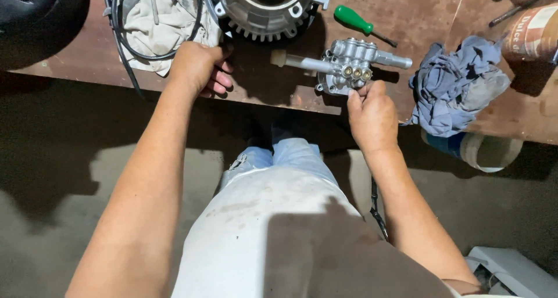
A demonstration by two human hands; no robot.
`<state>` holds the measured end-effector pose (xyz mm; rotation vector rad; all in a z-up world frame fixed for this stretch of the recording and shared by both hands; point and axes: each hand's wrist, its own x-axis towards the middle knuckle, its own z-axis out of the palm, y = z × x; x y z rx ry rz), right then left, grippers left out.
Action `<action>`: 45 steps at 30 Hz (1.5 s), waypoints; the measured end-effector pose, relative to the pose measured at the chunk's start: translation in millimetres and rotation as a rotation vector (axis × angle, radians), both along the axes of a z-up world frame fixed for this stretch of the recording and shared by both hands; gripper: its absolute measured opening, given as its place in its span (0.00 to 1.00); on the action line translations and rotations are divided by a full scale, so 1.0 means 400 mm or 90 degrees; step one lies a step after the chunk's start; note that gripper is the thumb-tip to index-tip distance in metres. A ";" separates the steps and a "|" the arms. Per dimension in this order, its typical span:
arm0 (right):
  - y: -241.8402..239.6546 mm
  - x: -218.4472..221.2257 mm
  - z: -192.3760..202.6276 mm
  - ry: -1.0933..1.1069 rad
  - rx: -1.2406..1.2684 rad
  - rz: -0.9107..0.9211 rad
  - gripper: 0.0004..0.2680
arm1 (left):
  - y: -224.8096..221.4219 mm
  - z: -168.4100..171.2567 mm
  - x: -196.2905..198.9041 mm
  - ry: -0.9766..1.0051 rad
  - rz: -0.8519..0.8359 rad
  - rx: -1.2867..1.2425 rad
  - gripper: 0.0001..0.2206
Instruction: Disassembling and inspecting a motor and pump assembly on a repair bench
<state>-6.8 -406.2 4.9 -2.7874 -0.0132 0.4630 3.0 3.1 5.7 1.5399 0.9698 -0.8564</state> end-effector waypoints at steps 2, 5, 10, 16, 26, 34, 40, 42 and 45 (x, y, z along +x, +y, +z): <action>-0.009 -0.002 -0.016 0.006 -0.022 -0.017 0.11 | 0.001 -0.031 -0.016 -0.031 -0.006 0.014 0.18; 0.001 0.011 0.058 0.066 -0.060 -0.011 0.12 | -0.003 -0.073 -0.035 -0.056 -0.006 0.023 0.17; 0.034 0.188 0.302 0.252 -0.082 0.030 0.13 | 0.003 -0.051 -0.008 -0.022 0.014 0.014 0.15; 0.021 0.657 0.076 0.052 -0.002 0.083 0.11 | 0.014 -0.082 -0.003 0.005 0.047 0.016 0.15; 0.086 1.265 -0.243 -0.278 0.098 0.069 0.07 | 0.001 0.011 0.066 0.108 0.099 0.007 0.10; 0.113 1.281 -0.335 -0.280 0.022 -0.056 0.15 | 0.002 -0.007 0.060 0.109 0.109 0.010 0.12; 0.070 1.305 -0.365 -0.305 0.064 -0.017 0.13 | 0.001 -0.006 0.066 0.122 0.100 0.016 0.12; 0.048 1.295 -0.377 -0.272 0.044 0.001 0.17 | -0.008 -0.002 0.053 0.126 0.123 0.007 0.12; 0.009 1.345 -0.449 -0.385 0.146 0.098 0.12 | -0.007 -0.012 0.059 0.120 0.102 0.030 0.11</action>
